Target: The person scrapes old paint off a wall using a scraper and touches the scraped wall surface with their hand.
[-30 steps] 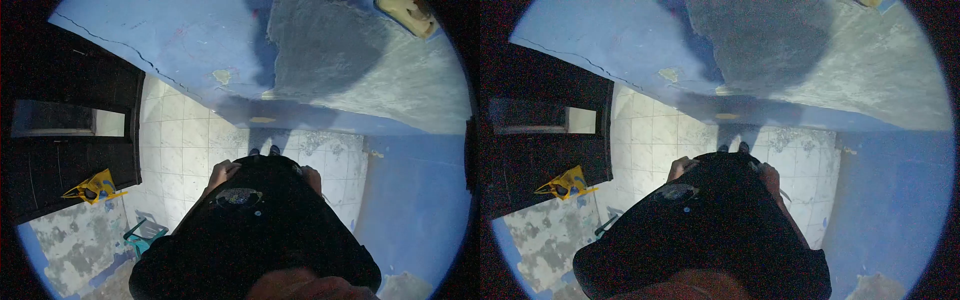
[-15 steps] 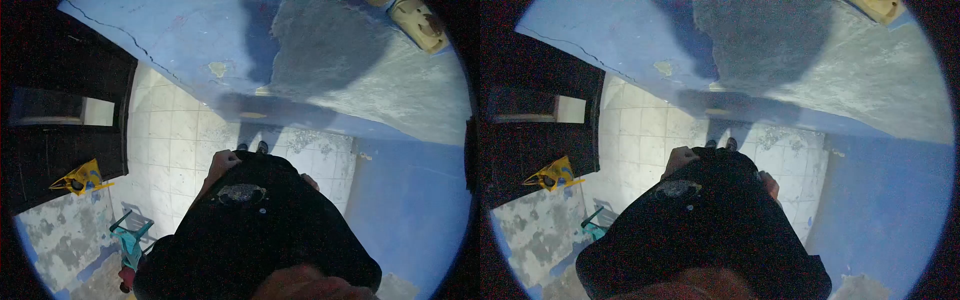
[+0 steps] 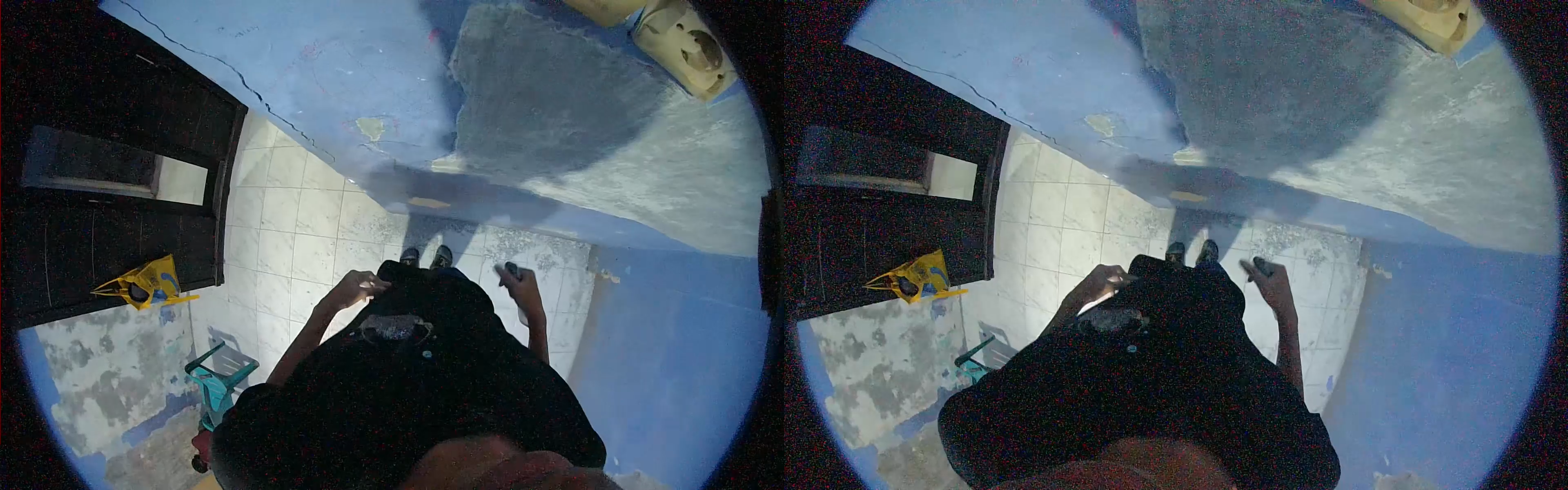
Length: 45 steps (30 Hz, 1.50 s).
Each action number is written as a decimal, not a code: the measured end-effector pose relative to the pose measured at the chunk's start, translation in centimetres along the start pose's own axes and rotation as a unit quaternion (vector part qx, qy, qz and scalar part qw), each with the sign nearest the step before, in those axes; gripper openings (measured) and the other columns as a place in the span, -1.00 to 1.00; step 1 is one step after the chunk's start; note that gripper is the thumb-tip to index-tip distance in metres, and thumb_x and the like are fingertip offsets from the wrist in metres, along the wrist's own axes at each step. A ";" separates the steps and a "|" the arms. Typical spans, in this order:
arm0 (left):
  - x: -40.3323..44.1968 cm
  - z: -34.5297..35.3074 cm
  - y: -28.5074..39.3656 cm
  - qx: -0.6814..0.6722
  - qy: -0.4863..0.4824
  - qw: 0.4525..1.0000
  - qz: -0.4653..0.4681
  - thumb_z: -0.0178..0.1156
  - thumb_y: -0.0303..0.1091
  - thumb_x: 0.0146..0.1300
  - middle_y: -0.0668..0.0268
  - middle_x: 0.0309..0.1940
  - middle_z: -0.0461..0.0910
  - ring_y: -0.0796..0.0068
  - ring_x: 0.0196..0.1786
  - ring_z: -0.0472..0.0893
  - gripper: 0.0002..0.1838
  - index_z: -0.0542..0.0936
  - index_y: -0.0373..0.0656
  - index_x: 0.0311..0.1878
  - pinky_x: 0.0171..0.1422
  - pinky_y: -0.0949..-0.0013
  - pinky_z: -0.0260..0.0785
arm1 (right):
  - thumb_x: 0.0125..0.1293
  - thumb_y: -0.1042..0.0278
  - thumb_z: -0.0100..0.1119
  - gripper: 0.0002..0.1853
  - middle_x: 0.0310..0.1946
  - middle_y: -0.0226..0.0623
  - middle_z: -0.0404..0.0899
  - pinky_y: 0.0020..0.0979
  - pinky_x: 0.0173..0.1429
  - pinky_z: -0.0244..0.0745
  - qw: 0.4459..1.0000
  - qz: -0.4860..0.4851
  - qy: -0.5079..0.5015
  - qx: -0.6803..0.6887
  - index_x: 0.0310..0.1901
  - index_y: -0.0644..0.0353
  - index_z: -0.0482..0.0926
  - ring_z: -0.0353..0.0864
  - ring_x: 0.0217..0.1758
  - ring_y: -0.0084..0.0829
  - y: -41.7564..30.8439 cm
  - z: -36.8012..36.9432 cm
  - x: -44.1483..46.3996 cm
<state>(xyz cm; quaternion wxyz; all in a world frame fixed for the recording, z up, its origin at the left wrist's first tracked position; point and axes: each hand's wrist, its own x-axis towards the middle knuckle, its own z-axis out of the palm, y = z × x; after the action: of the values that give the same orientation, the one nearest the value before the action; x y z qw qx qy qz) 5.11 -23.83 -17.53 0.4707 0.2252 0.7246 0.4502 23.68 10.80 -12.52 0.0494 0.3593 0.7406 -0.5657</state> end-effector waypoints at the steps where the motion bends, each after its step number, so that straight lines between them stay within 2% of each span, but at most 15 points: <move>1: 0.2 -0.6 0.1 -0.021 -0.019 1.000 -0.006 0.33 -0.16 0.15 0.27 -0.42 0.64 0.49 -0.33 0.60 -0.72 0.66 -0.19 -0.24 -0.28 0.38 0.46 | 0.26 -0.04 0.16 -0.52 -0.75 -0.56 0.24 -0.50 -0.58 0.01 0.997 0.012 0.015 0.079 -0.66 0.15 0.40 0.13 -0.68 -0.68 -0.6 0.0 1.3; 2: 0.4 -0.7 0.5 0.022 -0.023 0.999 0.007 0.34 -0.16 0.11 0.27 -0.39 0.64 0.47 -0.31 0.61 -0.72 0.67 -0.18 -0.24 -0.25 0.36 0.46 | 0.29 -0.01 0.14 -0.51 -0.72 -0.53 0.24 -0.49 -0.57 0.04 0.987 0.029 0.029 0.157 -0.64 0.17 0.36 0.13 -0.66 -0.66 -1.0 0.1 2.1; 7: 4.8 1.4 3.4 0.115 -0.054 0.991 0.045 0.37 -0.21 -0.05 0.23 -0.33 0.66 0.37 -0.29 0.62 -0.68 0.68 -0.18 -0.24 -0.14 0.30 0.44 | 0.35 0.00 -0.06 -0.56 -0.71 -0.53 0.15 -0.51 -0.59 -0.05 0.931 -0.229 0.041 0.281 -0.62 0.06 0.25 0.08 -0.64 -0.67 -9.2 1.8 5.1; 12: 6.5 0.8 3.8 0.130 -0.143 0.980 0.049 0.34 -0.27 -0.07 0.21 -0.37 0.67 0.37 -0.30 0.63 -0.71 0.69 -0.18 -0.25 -0.12 0.31 0.45 | 0.28 0.00 -0.20 -0.54 -0.69 -0.30 0.18 -0.35 -0.49 0.10 0.733 -0.556 0.052 0.390 -0.65 0.16 0.18 0.16 -0.64 -0.37 -19.9 -0.5 3.1; 13: 6.1 0.4 4.5 0.144 -0.158 0.976 0.036 0.33 -0.27 -0.05 0.21 -0.38 0.67 0.37 -0.30 0.63 -0.72 0.70 -0.18 -0.24 -0.12 0.31 0.45 | 0.26 -0.03 -0.24 -0.54 -0.71 -0.32 0.15 -0.36 -0.48 0.07 0.737 -0.538 0.101 0.397 -0.66 0.13 0.17 0.11 -0.66 -0.41 -22.7 -1.0 0.6; 18: 4.6 -0.9 3.7 0.091 -0.107 0.989 0.038 0.29 -0.29 0.04 0.22 -0.34 0.68 0.42 -0.26 0.64 -0.75 0.69 -0.20 -0.22 -0.12 0.35 0.45 | 0.23 0.12 -0.26 -0.61 -0.83 -0.54 -0.07 -0.47 -0.59 -0.21 0.543 -0.682 0.042 0.487 -0.74 -0.04 0.08 -0.17 -0.75 -0.59 -27.1 -4.1 -2.3; 22: 5.7 -1.8 1.5 0.036 0.128 0.979 0.152 0.23 -0.31 0.18 0.34 -0.34 0.67 0.56 -0.33 0.59 -0.78 0.66 -0.19 -0.15 -0.24 0.39 0.44 | 0.26 0.13 -0.29 -0.56 -0.87 -0.57 -0.12 -0.48 -0.65 -0.31 0.556 -0.670 0.128 0.475 -0.78 -0.09 0.02 -0.23 -0.79 -0.63 -29.2 -1.4 -1.4; 24: 4.7 -2.9 4.3 -0.026 0.158 0.978 0.133 0.19 -0.28 0.25 0.34 -0.36 0.65 0.61 -0.38 0.56 -0.79 0.64 -0.20 -0.15 -0.32 0.47 0.40 | 0.31 0.10 -0.26 -0.55 -0.86 -0.53 -0.08 -0.44 -0.65 -0.24 0.563 -0.693 0.136 0.430 -0.76 -0.05 0.05 -0.23 -0.79 -0.59 -28.5 -1.5 -2.0; 27: 4.2 -4.6 5.3 -0.072 0.199 0.964 0.162 0.21 -0.33 0.23 0.35 -0.43 0.61 0.64 -0.41 0.52 -0.82 0.64 -0.25 -0.22 -0.32 0.51 0.38 | 0.28 0.11 -0.23 -0.54 -0.88 -0.54 -0.11 -0.46 -0.66 -0.27 0.452 -0.682 0.094 0.568 -0.77 -0.06 0.02 -0.24 -0.80 -0.59 -29.0 -2.9 -3.9; 30: 4.4 -5.5 6.1 -0.091 0.197 0.957 0.192 0.23 -0.35 0.23 0.38 -0.47 0.58 0.68 -0.41 0.50 -0.84 0.63 -0.26 -0.25 -0.31 0.54 0.35 | 0.25 0.11 -0.18 -0.53 -0.89 -0.55 -0.13 -0.47 -0.66 -0.28 0.531 -0.652 0.136 0.524 -0.79 -0.08 0.00 -0.26 -0.80 -0.59 -29.3 -1.1 -1.6; 36: 5.0 -5.7 9.5 -0.151 0.075 0.966 0.197 0.15 -0.31 0.28 0.34 -0.32 0.63 0.60 -0.26 0.57 -0.76 0.61 -0.26 -0.09 -0.15 0.53 0.38 | 0.26 0.16 -0.19 -0.54 -0.87 -0.55 -0.13 -0.43 -0.68 -0.23 0.524 -0.576 0.171 0.604 -0.78 -0.09 -0.02 -0.21 -0.78 -0.59 -26.1 0.2 -2.2; 39: 5.2 -3.1 14.8 -0.102 -0.060 0.959 0.256 0.00 -0.04 0.36 0.20 0.12 0.51 0.37 0.14 0.49 -0.44 0.38 -0.26 0.26 0.24 0.31 0.28 | 0.28 0.24 -0.17 -0.53 -0.85 -0.57 -0.07 -0.50 -0.64 -0.22 0.583 -0.495 0.247 0.595 -0.78 -0.12 -0.03 -0.16 -0.77 -0.62 -25.0 4.3 -2.3; 42: 6.8 2.2 17.1 -0.438 -0.178 0.848 0.237 -0.04 0.07 0.36 0.23 0.13 0.48 0.34 0.16 0.46 -0.42 0.34 -0.21 0.24 0.26 0.26 0.27 | 0.33 0.23 -0.18 -0.56 -0.80 -0.53 -0.07 -0.46 -0.58 -0.04 0.634 -0.382 0.243 0.627 -0.72 -0.03 0.03 -0.06 -0.74 -0.57 -23.0 9.3 -1.1; 44: 7.9 3.5 19.2 -0.621 -0.182 0.740 0.184 -0.06 0.10 0.37 0.25 0.10 0.48 0.33 0.15 0.46 -0.44 0.36 -0.18 0.18 0.24 0.24 0.30 | 0.39 0.21 -0.23 -0.62 -0.69 -0.41 0.08 -0.43 -0.40 0.22 0.668 -0.357 0.271 0.594 -0.62 0.05 0.12 0.10 -0.61 -0.52 -20.1 10.8 0.0; 45: 8.5 3.3 20.2 -0.616 -0.168 0.746 0.191 -0.06 0.10 0.37 0.24 0.06 0.50 0.33 0.13 0.48 -0.47 0.39 -0.18 0.13 0.22 0.23 0.31 | 0.42 0.26 -0.20 -0.70 -0.54 -0.28 0.32 -0.41 -0.20 0.38 0.688 -0.411 0.262 0.538 -0.46 0.21 0.33 0.36 -0.41 -0.44 -18.1 11.1 -0.2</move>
<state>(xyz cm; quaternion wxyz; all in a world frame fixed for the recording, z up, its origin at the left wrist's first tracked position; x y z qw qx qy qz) 2.24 -6.03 -4.62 0.5257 0.0922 0.1413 0.8338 9.52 -0.81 -1.81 -0.5858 0.1176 0.3655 -0.7137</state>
